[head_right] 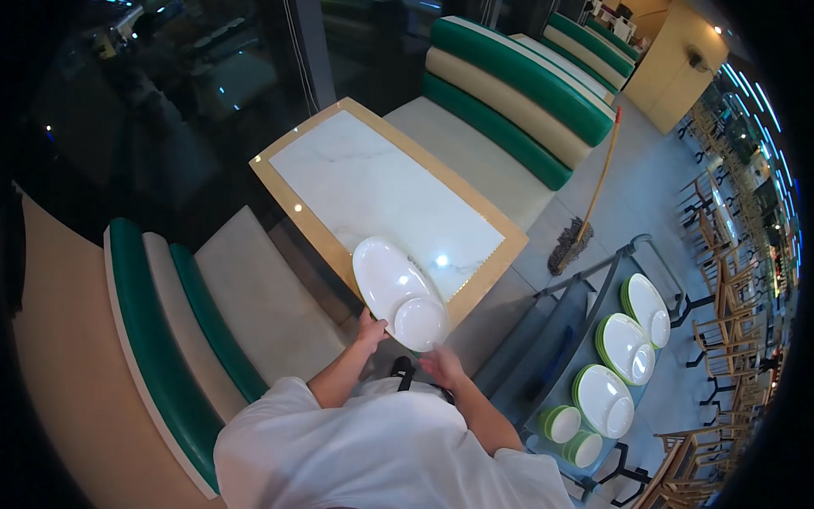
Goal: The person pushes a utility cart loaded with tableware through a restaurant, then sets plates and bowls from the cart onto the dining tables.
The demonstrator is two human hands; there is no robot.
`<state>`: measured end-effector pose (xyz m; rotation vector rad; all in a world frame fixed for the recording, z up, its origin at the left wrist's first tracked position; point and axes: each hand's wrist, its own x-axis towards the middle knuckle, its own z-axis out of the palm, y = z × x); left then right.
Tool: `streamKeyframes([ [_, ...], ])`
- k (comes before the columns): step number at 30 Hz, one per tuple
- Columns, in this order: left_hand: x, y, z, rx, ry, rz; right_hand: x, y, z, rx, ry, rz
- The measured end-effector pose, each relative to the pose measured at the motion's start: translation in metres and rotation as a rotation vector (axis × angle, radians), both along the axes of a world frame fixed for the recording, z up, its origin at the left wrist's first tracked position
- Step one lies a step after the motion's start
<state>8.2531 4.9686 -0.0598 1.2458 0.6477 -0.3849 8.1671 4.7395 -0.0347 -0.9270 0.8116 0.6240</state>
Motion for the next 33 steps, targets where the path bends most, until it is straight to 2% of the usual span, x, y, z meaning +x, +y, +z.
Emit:
streamKeyframes([
  [2,0.002,0.005,-0.012,0.046,-0.016,-0.034,0.001,-0.001,-0.006,0.0,0.047,0.005],
  [5,0.008,0.011,-0.02,0.146,0.021,-0.122,0.012,-0.001,-0.034,-0.136,-0.002,0.129],
  [7,0.005,0.018,-0.02,0.154,0.022,-0.113,0.011,0.003,-0.061,-0.335,-0.062,0.239],
  [9,0.008,0.019,-0.018,0.159,0.021,-0.104,0.013,0.008,-0.075,-0.365,-0.077,0.218],
  [11,0.01,0.018,-0.016,0.245,0.013,-0.148,0.014,0.011,-0.074,-0.398,-0.091,0.193],
  [13,0.013,0.02,-0.051,0.231,0.02,-0.148,0.019,0.016,-0.07,-0.391,-0.032,0.213],
  [15,0.013,0.025,-0.062,0.222,0.031,-0.144,0.02,0.017,-0.076,-0.424,-0.048,0.254],
  [18,0.008,0.023,-0.064,0.321,0.051,-0.138,0.015,0.02,-0.082,-0.476,-0.083,0.275],
  [20,0.002,0.026,-0.095,0.672,-0.135,-0.226,0.015,0.024,-0.084,-0.484,-0.101,0.264],
  [24,-0.01,0.031,-0.113,0.693,-0.047,-0.246,0.027,0.033,-0.077,-0.582,-0.112,0.316],
  [26,-0.021,0.024,-0.087,0.469,0.1,-0.123,0.034,0.034,-0.083,-0.616,-0.173,0.383],
  [27,-0.027,0.019,-0.073,0.468,0.118,-0.129,0.038,0.032,-0.094,-0.584,-0.192,0.412],
  [29,-0.031,0.011,-0.047,0.143,0.38,-0.258,0.052,0.04,-0.096,-0.558,-0.12,0.4],
  [31,-0.035,0.006,-0.036,0.111,0.402,-0.334,0.064,0.049,-0.099,-0.536,-0.053,0.386],
  [33,-0.038,-0.002,-0.061,0.054,0.235,-0.259,0.074,0.051,-0.11,-0.586,-0.145,0.625],
])
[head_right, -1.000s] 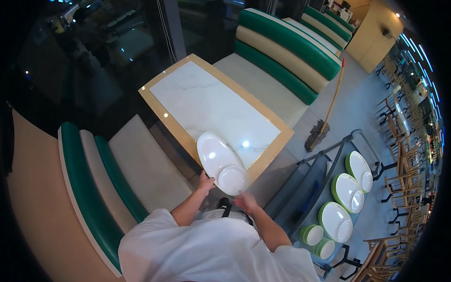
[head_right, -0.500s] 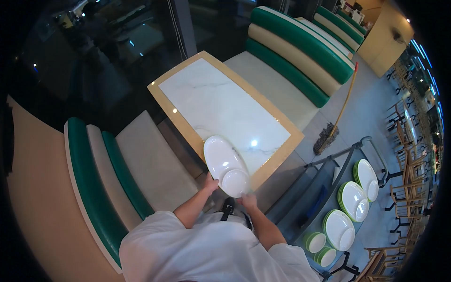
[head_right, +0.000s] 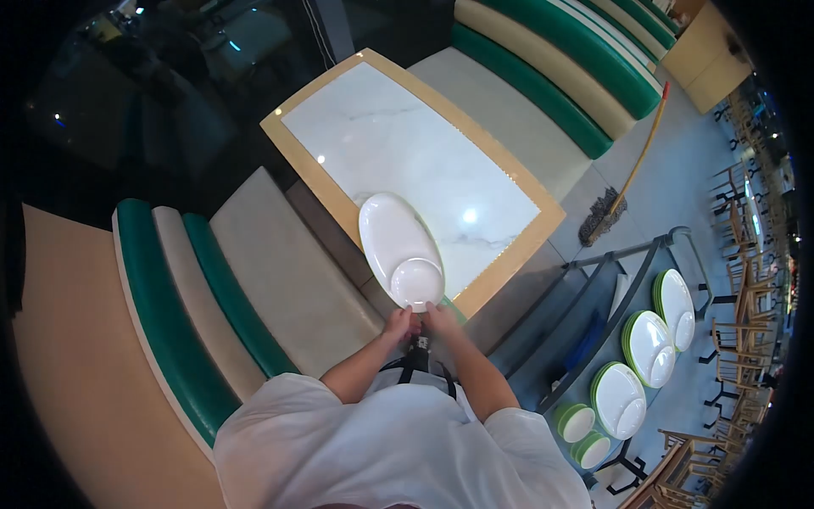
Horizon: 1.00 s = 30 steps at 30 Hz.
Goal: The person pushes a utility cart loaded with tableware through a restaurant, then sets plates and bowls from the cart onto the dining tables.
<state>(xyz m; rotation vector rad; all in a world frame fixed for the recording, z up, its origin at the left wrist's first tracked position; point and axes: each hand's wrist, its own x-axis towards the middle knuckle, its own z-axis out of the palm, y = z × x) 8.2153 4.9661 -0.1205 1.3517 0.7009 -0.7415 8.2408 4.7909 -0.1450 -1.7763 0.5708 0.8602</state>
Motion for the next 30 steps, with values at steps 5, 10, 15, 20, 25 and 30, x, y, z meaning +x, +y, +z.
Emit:
streamKeyframes([
  [5,0.054,-0.003,-0.037,-0.092,0.084,0.25,-0.019,-0.009,0.038,-0.023,-0.305,-0.034],
  [10,0.148,0.024,-0.06,-0.148,-0.013,0.522,-0.087,-0.085,0.033,0.068,0.009,0.052],
  [15,0.253,0.083,-0.053,0.178,-0.122,0.371,-0.153,-0.129,0.075,-0.008,0.089,-0.287],
  [20,0.32,0.117,-0.041,-0.067,-0.023,0.731,-0.182,-0.155,0.108,-0.04,0.059,-0.492],
  [25,0.26,0.073,-0.077,0.94,-0.784,-0.269,-0.186,-0.149,0.132,-0.061,-0.153,-0.477],
  [30,0.123,-0.044,-0.022,1.108,-0.862,-0.655,-0.177,-0.146,0.223,0.093,-0.264,-0.504],
])
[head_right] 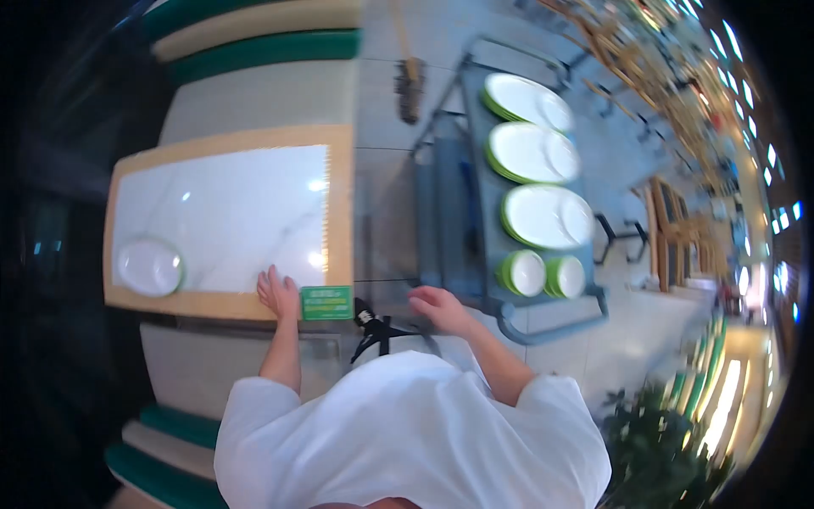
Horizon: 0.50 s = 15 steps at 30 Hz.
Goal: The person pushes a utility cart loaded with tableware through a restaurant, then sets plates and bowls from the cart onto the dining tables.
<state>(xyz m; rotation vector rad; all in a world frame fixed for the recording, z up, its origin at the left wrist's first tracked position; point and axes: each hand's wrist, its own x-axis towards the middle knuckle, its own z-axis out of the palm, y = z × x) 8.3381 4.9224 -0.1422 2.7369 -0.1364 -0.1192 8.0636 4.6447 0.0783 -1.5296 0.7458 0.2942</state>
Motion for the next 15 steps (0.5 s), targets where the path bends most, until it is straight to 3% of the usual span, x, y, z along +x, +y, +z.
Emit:
streamKeyframes([
  [2,-0.05,-0.036,0.014,-0.059,-0.192,-0.258,-0.006,-0.02,0.042,0.043,-0.028,-0.088],
  [4,-0.086,-0.075,0.029,-0.43,-0.054,-0.55,-0.015,-0.037,0.08,0.033,-0.161,-0.175],
  [6,-0.128,-0.123,0.067,-0.658,0.078,-0.651,-0.039,-0.068,0.123,-0.154,-0.192,-0.248],
  [8,-0.163,-0.168,0.111,-0.729,0.11,-0.707,-0.072,-0.106,0.153,-0.311,-0.321,-0.333],
  [12,-0.201,-0.261,0.156,-0.893,0.153,-0.766,-0.149,-0.197,0.188,-0.841,-0.256,-0.472],
  [15,-0.216,-0.332,0.187,-0.877,0.538,-0.652,-0.219,-0.307,0.147,-0.806,-0.266,-0.649],
])
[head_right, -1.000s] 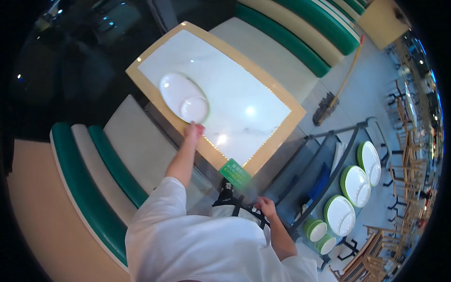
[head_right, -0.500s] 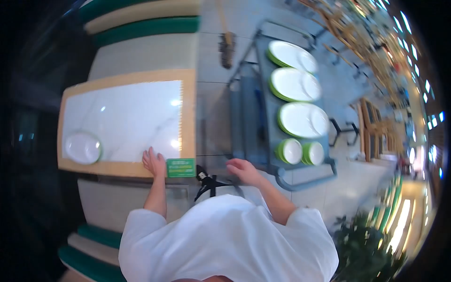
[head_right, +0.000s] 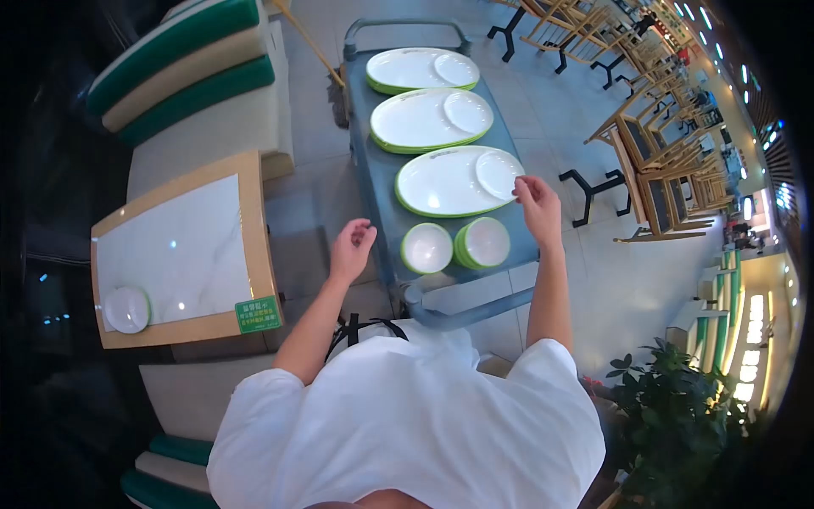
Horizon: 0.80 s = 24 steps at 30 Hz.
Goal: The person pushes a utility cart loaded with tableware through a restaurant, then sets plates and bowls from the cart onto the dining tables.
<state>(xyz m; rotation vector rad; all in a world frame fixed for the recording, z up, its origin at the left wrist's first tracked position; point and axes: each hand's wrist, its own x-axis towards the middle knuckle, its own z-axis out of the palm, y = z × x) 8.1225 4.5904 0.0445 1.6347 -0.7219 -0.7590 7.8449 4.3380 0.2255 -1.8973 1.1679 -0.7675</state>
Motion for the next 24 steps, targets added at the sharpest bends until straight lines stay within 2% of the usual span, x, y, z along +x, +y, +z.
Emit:
streamKeyframes([
  [1,-0.003,-0.023,0.004,-0.004,-0.03,-0.009,-0.022,-0.034,-0.019,-0.004,-0.03,-0.009],
  [3,-0.003,-0.066,0.017,0.254,-0.163,-0.072,-0.058,-0.097,-0.063,-0.02,0.261,-0.173],
  [5,0.011,-0.114,-0.038,0.315,-0.348,-0.029,-0.079,-0.153,-0.108,-0.065,0.472,-0.146],
  [7,0.025,-0.149,-0.088,0.295,-0.5,-0.002,-0.084,-0.182,-0.137,0.048,0.45,-0.184],
  [8,0.007,-0.143,-0.018,0.357,-0.157,-0.068,-0.084,-0.191,-0.147,0.027,0.484,-0.16],
  [11,0.001,-0.15,-0.036,0.352,-0.019,-0.102,-0.072,-0.223,-0.172,-0.021,0.511,-0.065],
  [13,-0.005,-0.151,-0.023,0.382,0.009,-0.081,-0.072,-0.236,-0.193,-0.076,0.513,0.034],
  [16,-0.015,-0.154,-0.008,0.429,-0.032,-0.035,-0.063,-0.215,-0.155,-0.042,0.601,0.016],
  [19,-0.023,-0.156,0.002,0.462,-0.092,-0.054,-0.061,-0.213,-0.156,-0.067,0.585,0.048],
  [21,-0.023,-0.159,0.0,0.487,-0.16,-0.046,-0.06,-0.227,-0.181,-0.071,0.596,0.083],
  [23,-0.019,-0.162,-0.021,0.515,-0.22,-0.038,-0.059,-0.226,-0.185,-0.073,0.612,0.121],
  [24,-0.013,-0.164,-0.043,0.434,-0.45,-0.012,-0.055,-0.219,-0.175,-0.092,0.642,0.068],
])
